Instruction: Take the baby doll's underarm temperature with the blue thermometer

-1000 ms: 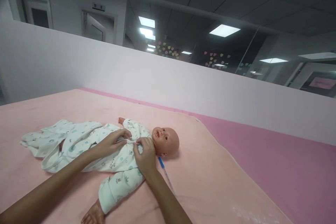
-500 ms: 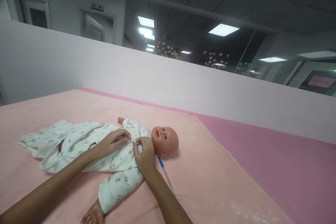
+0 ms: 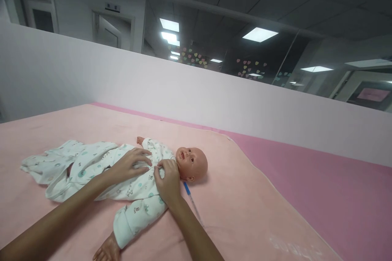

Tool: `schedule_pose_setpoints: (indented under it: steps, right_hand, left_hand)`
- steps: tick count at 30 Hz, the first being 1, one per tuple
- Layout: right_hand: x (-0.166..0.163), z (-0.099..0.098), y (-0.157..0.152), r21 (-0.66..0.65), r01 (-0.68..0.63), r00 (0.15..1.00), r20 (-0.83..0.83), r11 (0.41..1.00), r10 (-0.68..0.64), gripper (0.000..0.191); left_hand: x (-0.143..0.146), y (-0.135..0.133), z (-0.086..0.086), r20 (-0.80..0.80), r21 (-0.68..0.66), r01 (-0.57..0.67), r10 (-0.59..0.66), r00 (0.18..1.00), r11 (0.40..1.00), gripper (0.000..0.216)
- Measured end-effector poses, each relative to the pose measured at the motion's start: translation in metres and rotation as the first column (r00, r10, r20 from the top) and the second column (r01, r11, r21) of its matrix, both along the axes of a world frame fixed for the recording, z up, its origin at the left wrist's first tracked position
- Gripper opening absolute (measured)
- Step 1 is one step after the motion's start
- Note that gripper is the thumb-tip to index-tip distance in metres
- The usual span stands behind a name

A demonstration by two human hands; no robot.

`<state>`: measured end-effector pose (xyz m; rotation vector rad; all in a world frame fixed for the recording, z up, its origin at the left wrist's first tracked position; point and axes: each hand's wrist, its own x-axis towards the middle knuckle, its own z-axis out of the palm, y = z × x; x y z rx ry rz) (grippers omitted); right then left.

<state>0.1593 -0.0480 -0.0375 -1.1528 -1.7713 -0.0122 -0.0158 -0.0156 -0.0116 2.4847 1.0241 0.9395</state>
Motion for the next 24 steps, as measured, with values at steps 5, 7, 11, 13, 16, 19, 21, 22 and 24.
schedule_pose_setpoints:
  steps: [5,7,11,13,16,19,21,22,24]
  right_hand:
    - [0.000,0.000,0.000,0.006,-0.003,1.000,-0.006,1.000,0.003,0.006]
    - [0.000,0.000,0.000,0.015,-0.007,1.000,-0.009,1.000,0.007,0.006]
    - [0.001,0.001,-0.001,0.014,-0.007,1.000,-0.009,1.000,0.007,0.007]
    - [0.001,0.001,-0.001,0.011,-0.006,1.000,-0.005,1.000,0.006,0.006]
    - [0.000,0.001,-0.001,0.027,-0.003,1.000,-0.001,1.000,0.003,0.006]
    - [-0.001,0.001,-0.002,0.031,0.005,1.000,-0.016,0.999,-0.005,0.006]
    - [-0.002,0.001,-0.002,0.024,0.012,1.000,-0.020,1.000,-0.012,0.007]
    - [-0.002,0.001,-0.002,0.020,0.015,1.000,-0.017,1.000,-0.015,0.007]
    - [-0.002,0.001,-0.002,0.016,0.016,1.000,-0.008,1.000,-0.015,0.008]
  left_hand:
    - [-0.011,-0.001,0.007,0.058,-0.165,0.075,-0.066,0.996,0.983,0.025]
    - [-0.021,0.001,0.008,0.095,-0.240,0.135,-0.115,0.989,0.961,0.034]
    - [-0.038,0.006,0.005,0.133,-0.293,0.167,-0.133,0.982,0.942,0.035]
    - [-0.044,0.008,0.002,0.146,-0.302,0.170,-0.131,0.981,0.938,0.032]
    - [-0.048,0.010,-0.001,0.161,-0.318,0.195,-0.150,0.976,0.928,0.029]
    - [-0.050,0.011,-0.002,0.178,-0.341,0.221,-0.168,0.970,0.914,0.026]
    - [-0.052,0.011,-0.002,0.187,-0.371,0.227,-0.167,0.968,0.900,0.022]
    - [-0.052,0.010,-0.001,0.191,-0.387,0.228,-0.164,0.968,0.893,0.021]
    - [-0.053,0.009,0.001,0.195,-0.405,0.232,-0.164,0.967,0.885,0.018]
